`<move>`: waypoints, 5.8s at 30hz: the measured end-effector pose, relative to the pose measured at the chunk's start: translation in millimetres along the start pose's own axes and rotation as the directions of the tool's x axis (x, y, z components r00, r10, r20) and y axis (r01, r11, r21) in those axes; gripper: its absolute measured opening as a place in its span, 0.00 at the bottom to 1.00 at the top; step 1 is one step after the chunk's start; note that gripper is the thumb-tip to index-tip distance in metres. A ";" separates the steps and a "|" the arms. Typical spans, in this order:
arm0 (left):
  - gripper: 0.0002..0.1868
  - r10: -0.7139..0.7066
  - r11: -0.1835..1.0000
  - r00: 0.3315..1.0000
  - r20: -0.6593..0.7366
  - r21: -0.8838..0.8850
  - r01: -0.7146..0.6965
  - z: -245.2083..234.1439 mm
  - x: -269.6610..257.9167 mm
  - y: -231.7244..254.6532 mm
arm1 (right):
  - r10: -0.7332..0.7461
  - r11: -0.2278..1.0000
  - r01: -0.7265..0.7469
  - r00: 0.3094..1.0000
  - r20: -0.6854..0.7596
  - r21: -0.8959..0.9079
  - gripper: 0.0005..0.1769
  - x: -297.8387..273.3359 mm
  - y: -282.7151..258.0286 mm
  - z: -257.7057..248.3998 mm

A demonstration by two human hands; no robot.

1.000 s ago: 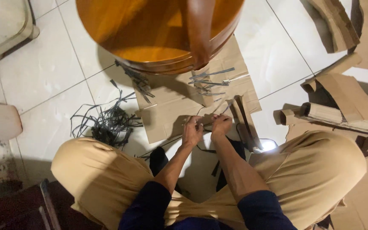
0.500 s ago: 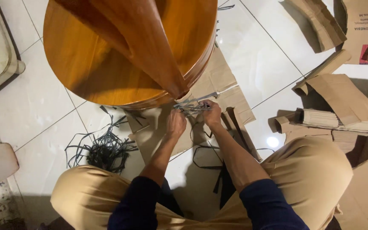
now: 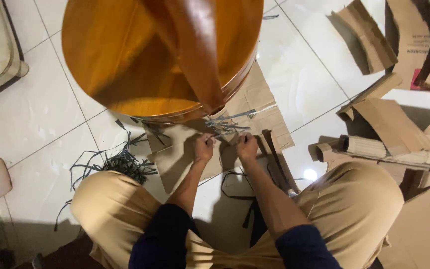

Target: Wrapping a wooden chair leg with cardboard and securing it with multiple plastic cable ties for protection.

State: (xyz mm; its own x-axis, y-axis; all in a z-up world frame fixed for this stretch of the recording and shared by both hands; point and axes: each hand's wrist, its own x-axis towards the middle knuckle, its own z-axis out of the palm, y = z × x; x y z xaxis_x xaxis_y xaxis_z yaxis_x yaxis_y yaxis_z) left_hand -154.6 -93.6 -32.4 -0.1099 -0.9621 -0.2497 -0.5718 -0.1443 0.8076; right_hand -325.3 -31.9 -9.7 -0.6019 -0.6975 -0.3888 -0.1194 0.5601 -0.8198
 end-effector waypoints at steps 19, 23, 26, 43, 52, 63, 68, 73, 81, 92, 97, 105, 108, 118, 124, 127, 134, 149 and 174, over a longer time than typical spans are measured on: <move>0.06 -0.143 0.986 0.990 0.009 -0.084 0.143 3.6 -63.2 27.1 | -0.244 0.937 0.269 0.961 0.131 -0.223 0.11 -125.4 -71.7 -53.7; 0.07 -0.137 0.978 0.991 0.009 -0.155 0.137 1.6 -68.8 39.1 | -0.288 0.891 0.338 0.937 0.199 -0.302 0.09 -128.0 -71.4 -62.5; 0.07 -0.141 0.986 0.990 0.011 -0.088 0.142 4.9 -64.0 41.3 | -0.287 0.825 0.376 0.922 0.261 -0.422 0.09 -115.6 -60.5 -63.0; 0.07 -0.211 0.976 0.977 0.015 0.064 0.210 -23.8 -104.5 80.1 | -0.589 0.702 0.660 0.749 0.303 -0.268 0.12 -126.4 -66.9 -51.5; 0.06 -0.265 0.959 0.962 0.065 0.125 0.255 -14.4 -101.2 75.5 | -0.490 0.825 0.528 0.846 0.210 -0.202 0.13 -142.5 -80.8 -69.6; 0.06 -0.201 0.977 0.978 0.048 0.075 0.197 -18.4 -99.9 79.1 | -0.191 0.966 0.185 0.981 0.016 0.180 0.11 -107.9 -37.4 -48.5; 0.06 -0.120 0.993 0.993 0.020 0.007 0.120 -21.1 -104.5 86.8 | -0.212 0.924 0.199 0.977 0.006 0.327 0.10 -106.1 -46.4 -45.9; 0.07 -0.112 0.991 0.989 0.092 0.079 0.105 -33.3 -115.4 98.5 | -0.310 0.927 0.314 0.949 -0.052 0.205 0.07 -112.9 -66.2 -43.3; 0.08 -0.108 0.976 0.982 0.156 0.205 0.075 -32.8 -114.8 66.2 | -0.268 0.943 0.288 0.954 -0.132 0.166 0.10 -106.7 -76.7 -37.9; 0.18 -0.046 0.900 0.946 0.319 0.425 -0.100 -31.2 -114.1 105.5 | -0.598 0.766 0.620 0.785 0.162 -0.171 0.10 -80.8 -53.3 -40.4; 0.14 -0.022 0.885 0.923 0.385 0.438 -0.162 -68.1 -122.0 162.9 | -0.614 0.664 0.706 0.702 0.359 -0.245 0.11 -77.1 -33.3 -40.7; 0.07 -0.038 0.948 0.937 0.347 0.309 -0.076 -58.5 -89.0 129.5 | -0.593 0.681 0.695 0.708 0.383 -0.229 0.08 -87.8 -46.3 -46.7; 0.08 0.002 0.951 0.961 0.276 0.296 -0.087 -74.3 -97.3 152.0 | -0.587 0.681 0.691 0.712 0.385 -0.240 0.14 -91.3 -52.2 -49.2; 0.07 -0.018 0.947 0.979 0.204 0.317 -0.049 -61.2 -94.9 120.5 | -0.556 0.764 0.617 0.778 0.295 -0.189 0.12 -103.2 -67.8 -50.8; 0.06 -0.013 0.898 0.955 0.296 0.423 -0.119 -55.2 -94.1 99.3 | -0.493 0.657 0.625 0.780 0.386 -0.422 0.15 -98.6 -84.5 -62.3; 0.05 -0.026 0.879 0.950 0.312 0.460 -0.126 -45.4 -82.6 86.5 | -0.497 0.590 0.639 0.769 0.402 -0.494 0.14 -94.1 -87.4 -62.1; 0.19 0.026 0.913 0.948 0.317 0.380 -0.152 -83.2 -101.5 162.5 | -0.431 0.601 0.626 0.777 0.458 -0.497 0.10 -46.9 -48.8 -45.6; 0.20 -0.154 0.909 0.945 0.289 0.416 0.021 -43.4 -58.8 129.1 | -0.713 0.449 0.707 0.652 0.258 -0.547 0.08 -64.9 -41.3 -43.1; 0.09 -0.669 -0.029 0.704 0.238 -0.955 0.296 60.9 -22.5 32.2 | 0.267 0.792 -0.183 0.962 -0.061 0.582 0.16 -16.2 -8.0 3.0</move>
State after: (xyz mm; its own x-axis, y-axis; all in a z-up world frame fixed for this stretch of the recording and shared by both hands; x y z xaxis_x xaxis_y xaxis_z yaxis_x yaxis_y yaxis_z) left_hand -220.1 -62.6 -33.2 0.1111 -0.5258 -0.8433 0.7605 -0.5013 0.4128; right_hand -312.2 -26.4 1.9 -0.6589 -0.4944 -0.5669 0.4748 0.3112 -0.8232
